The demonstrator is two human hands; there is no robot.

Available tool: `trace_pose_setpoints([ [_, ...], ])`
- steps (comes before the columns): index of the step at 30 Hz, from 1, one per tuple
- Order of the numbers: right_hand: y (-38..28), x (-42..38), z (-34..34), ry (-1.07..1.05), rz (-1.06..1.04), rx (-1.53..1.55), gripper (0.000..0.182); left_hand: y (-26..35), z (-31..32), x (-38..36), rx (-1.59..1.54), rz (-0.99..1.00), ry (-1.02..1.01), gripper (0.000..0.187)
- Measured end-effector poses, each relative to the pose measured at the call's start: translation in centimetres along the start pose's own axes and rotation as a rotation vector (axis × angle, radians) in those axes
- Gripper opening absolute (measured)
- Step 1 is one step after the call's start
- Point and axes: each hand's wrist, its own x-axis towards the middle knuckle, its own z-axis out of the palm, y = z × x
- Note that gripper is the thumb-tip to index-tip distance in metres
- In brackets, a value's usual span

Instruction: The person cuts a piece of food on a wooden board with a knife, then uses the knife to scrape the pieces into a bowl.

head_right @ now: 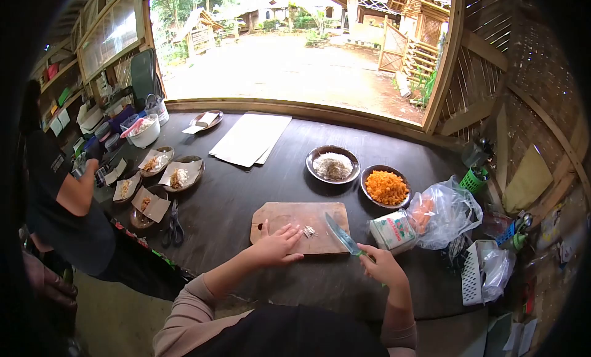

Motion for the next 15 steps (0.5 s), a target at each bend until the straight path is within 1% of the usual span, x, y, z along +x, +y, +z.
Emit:
trace_pose_setpoints([
  [3, 0.1, -1.4, 1.0, 0.046, 0.057, 0.023, 0.041, 1.0, 0.6, 0.2, 0.029, 0.003, -0.011, 0.079],
  [5, -0.1, -2.0, 2.2, 0.03, 0.05, 0.055, 0.041, 1.2, 1.2, 0.6, 0.031, 0.005, -0.017, 0.082],
  [7, -0.3, -2.2, 3.4, 0.01, 0.042, 0.089, 0.041, 1.1, 1.9, 1.2, -0.036, 0.047, 0.08, 0.086],
  [11, -0.2, -2.3, 4.3, 0.021, 0.05, 0.122, 0.041, 1.1, 2.0, 1.4, -0.086, 0.071, 0.109, 0.089],
  [13, 0.1, -2.2, 4.3, 0.099, 0.014, 0.148, 0.04, 1.0, 1.5, 1.3, -0.082, 0.008, 0.096, 0.09],
  [15, 0.2, -2.0, 4.3, 0.101, 0.03, 0.135, 0.04, 0.9, 1.3, 1.6, -0.067, 0.001, 0.103, 0.091],
])
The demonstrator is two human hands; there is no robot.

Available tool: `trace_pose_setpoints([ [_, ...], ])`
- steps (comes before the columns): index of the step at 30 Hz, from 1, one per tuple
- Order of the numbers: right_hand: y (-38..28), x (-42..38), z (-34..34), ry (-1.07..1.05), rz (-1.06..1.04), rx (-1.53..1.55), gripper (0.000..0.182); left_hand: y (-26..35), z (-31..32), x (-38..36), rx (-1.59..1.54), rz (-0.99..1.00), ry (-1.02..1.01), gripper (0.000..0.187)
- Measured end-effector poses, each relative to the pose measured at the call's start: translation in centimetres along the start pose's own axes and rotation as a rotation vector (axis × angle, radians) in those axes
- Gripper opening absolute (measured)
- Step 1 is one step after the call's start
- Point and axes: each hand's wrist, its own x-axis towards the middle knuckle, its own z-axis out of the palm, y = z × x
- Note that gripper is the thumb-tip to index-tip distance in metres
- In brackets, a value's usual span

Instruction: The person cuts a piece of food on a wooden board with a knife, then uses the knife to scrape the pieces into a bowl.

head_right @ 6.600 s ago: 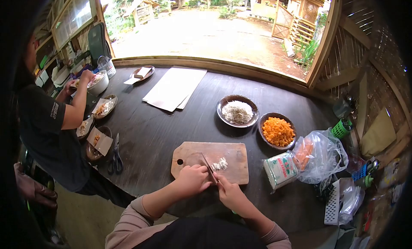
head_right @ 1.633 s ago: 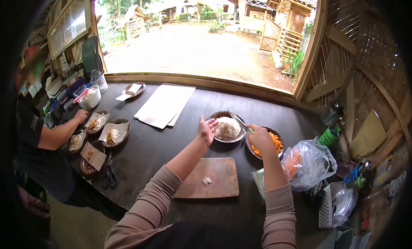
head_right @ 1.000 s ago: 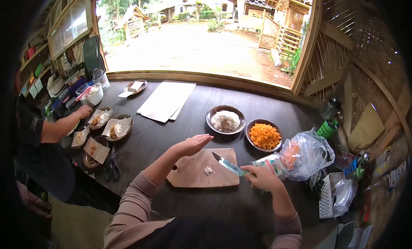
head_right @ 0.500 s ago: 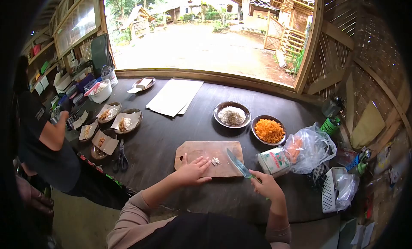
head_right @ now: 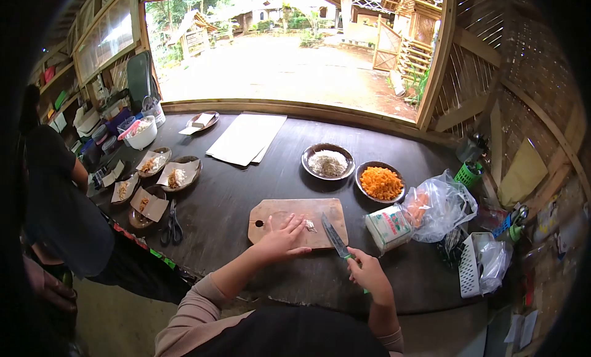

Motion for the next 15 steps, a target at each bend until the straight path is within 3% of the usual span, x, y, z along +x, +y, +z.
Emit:
trace_pose_setpoints([
  [10, -1.4, 1.0, 0.2, -0.003, 0.051, 0.001, 0.04, -0.5, 1.2, 0.0, -0.013, 0.02, 0.125, 0.088],
  [15, -1.0, 1.9, 0.2, -0.037, 0.052, -0.018, 0.041, 0.3, 1.1, -0.7, 0.029, 0.03, 0.085, 0.09],
])
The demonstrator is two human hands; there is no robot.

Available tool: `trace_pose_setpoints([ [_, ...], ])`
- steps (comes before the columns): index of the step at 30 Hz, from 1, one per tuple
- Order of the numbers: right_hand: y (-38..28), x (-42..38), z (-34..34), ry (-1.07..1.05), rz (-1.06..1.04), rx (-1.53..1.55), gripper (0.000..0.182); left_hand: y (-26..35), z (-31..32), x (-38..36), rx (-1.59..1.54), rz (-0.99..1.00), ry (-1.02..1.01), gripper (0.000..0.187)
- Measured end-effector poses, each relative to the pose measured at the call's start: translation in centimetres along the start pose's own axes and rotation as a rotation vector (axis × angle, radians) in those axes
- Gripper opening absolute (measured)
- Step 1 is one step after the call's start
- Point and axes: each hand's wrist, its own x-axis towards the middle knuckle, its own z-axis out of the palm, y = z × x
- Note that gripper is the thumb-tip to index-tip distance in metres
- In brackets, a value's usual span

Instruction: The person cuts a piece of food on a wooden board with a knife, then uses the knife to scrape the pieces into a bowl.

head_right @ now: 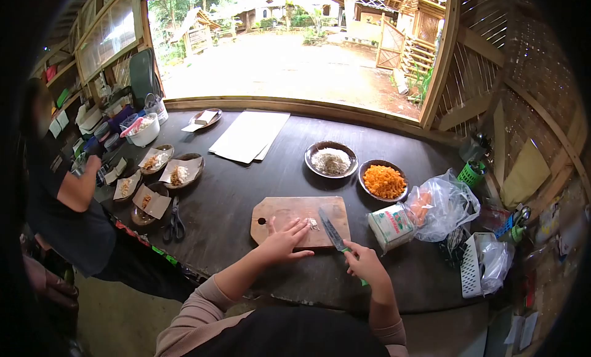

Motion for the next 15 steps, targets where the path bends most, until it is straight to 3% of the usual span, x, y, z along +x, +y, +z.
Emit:
trace_pose_setpoints([
  [15, -0.1, 0.3, 1.5, -0.1, -0.011, 0.041, 0.039, 0.3, 0.3, 0.1, -0.038, -0.014, -0.025, 0.087],
])
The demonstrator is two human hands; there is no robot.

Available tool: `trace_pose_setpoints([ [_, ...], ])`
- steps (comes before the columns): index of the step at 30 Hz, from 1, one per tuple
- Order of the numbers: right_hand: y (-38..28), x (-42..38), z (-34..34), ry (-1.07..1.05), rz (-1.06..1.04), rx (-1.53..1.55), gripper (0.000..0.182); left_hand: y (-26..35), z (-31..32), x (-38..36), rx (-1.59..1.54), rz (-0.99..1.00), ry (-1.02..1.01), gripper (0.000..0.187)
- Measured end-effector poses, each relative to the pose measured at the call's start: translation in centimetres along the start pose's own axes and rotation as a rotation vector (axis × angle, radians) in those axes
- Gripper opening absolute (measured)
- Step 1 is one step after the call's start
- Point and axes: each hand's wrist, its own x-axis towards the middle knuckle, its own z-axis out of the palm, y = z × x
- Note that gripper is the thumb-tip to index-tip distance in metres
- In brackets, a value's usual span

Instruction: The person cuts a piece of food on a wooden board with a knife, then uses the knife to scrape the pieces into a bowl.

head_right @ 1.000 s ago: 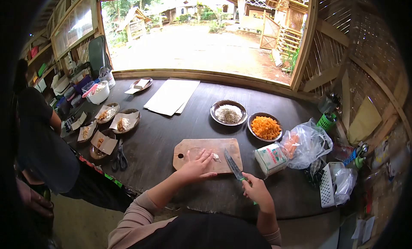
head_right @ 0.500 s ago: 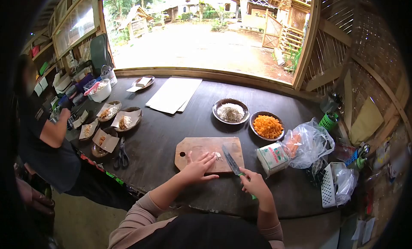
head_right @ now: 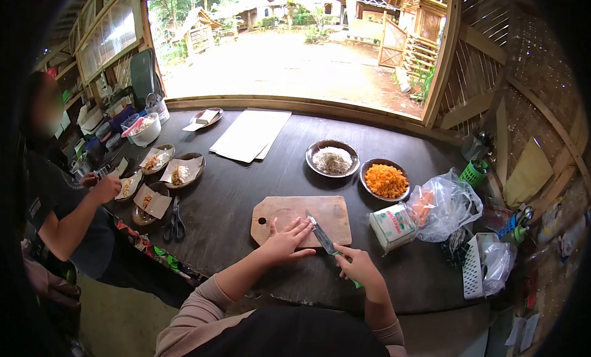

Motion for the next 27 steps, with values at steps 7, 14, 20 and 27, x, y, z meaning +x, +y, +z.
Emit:
trace_pose_setpoints([
  [7, 0.3, 0.1, -0.5, -0.049, -0.004, 0.084, 0.04, -0.5, -0.5, 0.2, -0.198, -0.019, 0.121, 0.082],
  [14, 0.0, 0.0, -2.0, -0.112, -0.012, 0.172, 0.039, -2.9, 0.2, 1.6, -1.449, -0.183, 0.227, 0.079],
  [20, -2.4, 0.8, -4.3, -0.124, 0.011, 0.144, 0.039, -3.0, -1.9, 3.0, -2.227, -0.421, 0.063, 0.092],
  [27, -5.0, 7.5, -8.7, -0.049, -0.045, 0.108, 0.039, -0.2, -2.6, 5.4, -2.304, -0.392, -0.055, 0.079],
])
